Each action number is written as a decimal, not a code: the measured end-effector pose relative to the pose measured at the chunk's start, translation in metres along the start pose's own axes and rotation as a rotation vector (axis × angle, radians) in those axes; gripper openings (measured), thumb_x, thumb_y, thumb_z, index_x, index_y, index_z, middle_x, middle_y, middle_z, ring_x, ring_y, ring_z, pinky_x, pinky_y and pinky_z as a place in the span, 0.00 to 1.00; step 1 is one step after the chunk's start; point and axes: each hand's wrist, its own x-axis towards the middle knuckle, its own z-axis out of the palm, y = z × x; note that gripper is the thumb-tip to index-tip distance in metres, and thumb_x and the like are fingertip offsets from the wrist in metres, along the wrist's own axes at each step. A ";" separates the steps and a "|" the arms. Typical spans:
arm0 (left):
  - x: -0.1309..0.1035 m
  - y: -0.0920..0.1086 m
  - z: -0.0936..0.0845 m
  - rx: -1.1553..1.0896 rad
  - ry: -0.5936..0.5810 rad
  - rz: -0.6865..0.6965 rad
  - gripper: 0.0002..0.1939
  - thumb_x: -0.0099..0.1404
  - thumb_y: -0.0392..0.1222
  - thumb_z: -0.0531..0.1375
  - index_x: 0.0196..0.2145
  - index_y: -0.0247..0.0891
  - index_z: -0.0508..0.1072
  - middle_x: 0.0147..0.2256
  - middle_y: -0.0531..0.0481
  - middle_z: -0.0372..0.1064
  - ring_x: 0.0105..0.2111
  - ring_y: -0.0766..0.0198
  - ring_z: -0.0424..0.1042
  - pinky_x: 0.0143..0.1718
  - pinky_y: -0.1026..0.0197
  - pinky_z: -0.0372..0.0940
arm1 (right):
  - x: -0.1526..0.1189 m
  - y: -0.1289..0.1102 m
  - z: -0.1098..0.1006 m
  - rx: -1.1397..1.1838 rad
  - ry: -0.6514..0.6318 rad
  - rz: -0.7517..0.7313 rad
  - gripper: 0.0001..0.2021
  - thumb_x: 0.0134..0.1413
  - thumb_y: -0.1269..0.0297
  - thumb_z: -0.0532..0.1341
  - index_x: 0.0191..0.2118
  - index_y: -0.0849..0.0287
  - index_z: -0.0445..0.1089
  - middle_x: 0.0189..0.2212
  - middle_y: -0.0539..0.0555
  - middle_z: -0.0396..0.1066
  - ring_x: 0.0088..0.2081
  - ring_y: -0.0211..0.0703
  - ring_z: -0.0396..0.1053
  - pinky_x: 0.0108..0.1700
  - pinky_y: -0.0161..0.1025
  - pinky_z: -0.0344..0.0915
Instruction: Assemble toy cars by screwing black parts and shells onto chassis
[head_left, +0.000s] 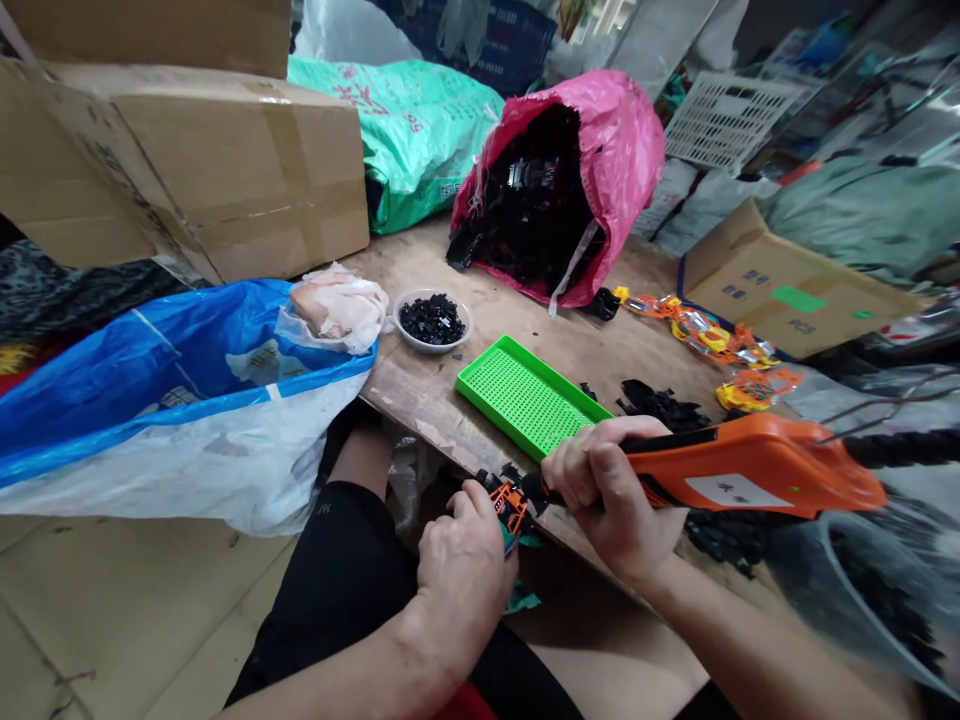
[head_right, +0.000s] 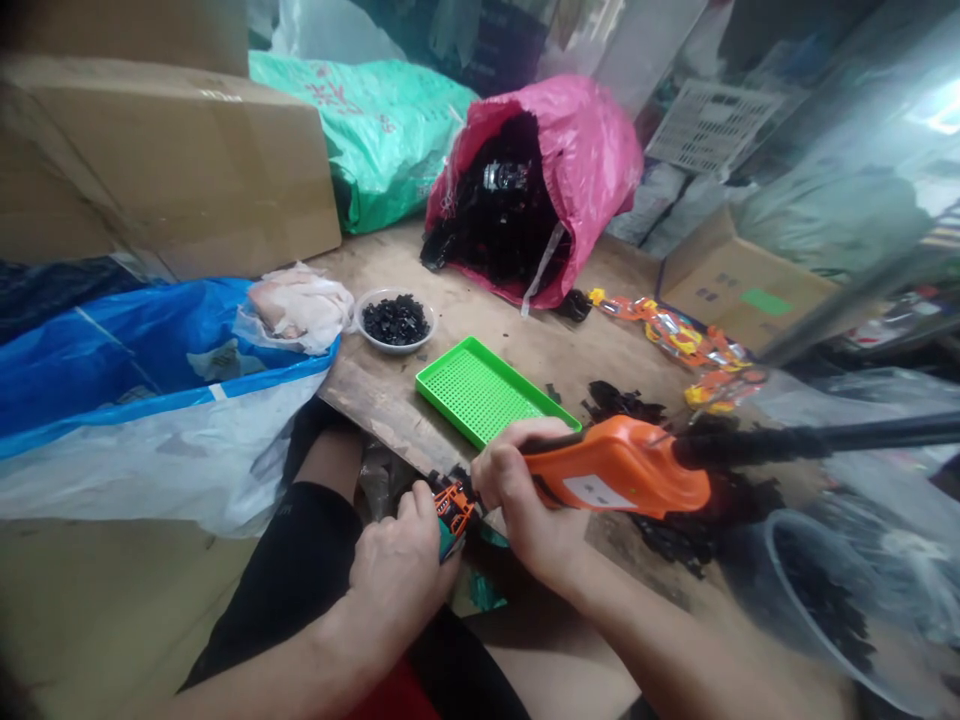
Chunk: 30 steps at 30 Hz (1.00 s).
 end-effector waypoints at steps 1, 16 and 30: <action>0.000 0.000 0.000 0.002 -0.002 -0.001 0.36 0.65 0.49 0.63 0.62 0.18 0.63 0.42 0.35 0.73 0.34 0.50 0.79 0.34 0.52 0.75 | 0.000 0.001 -0.001 -0.006 -0.004 0.000 0.09 0.63 0.63 0.64 0.32 0.54 0.64 0.16 0.40 0.57 0.17 0.31 0.55 0.23 0.33 0.61; 0.000 -0.002 0.001 -0.012 -0.010 0.003 0.35 0.66 0.49 0.62 0.62 0.20 0.64 0.42 0.37 0.73 0.34 0.51 0.79 0.36 0.53 0.75 | 0.000 0.007 0.000 0.003 0.019 0.039 0.12 0.62 0.64 0.64 0.30 0.54 0.62 0.15 0.39 0.57 0.16 0.31 0.55 0.22 0.34 0.62; 0.002 -0.002 -0.005 -0.078 -0.053 -0.026 0.34 0.65 0.47 0.63 0.61 0.21 0.64 0.42 0.38 0.73 0.36 0.49 0.79 0.37 0.51 0.75 | 0.011 0.015 0.010 0.010 0.176 0.090 0.11 0.55 0.64 0.69 0.33 0.55 0.64 0.15 0.38 0.59 0.14 0.29 0.55 0.18 0.31 0.57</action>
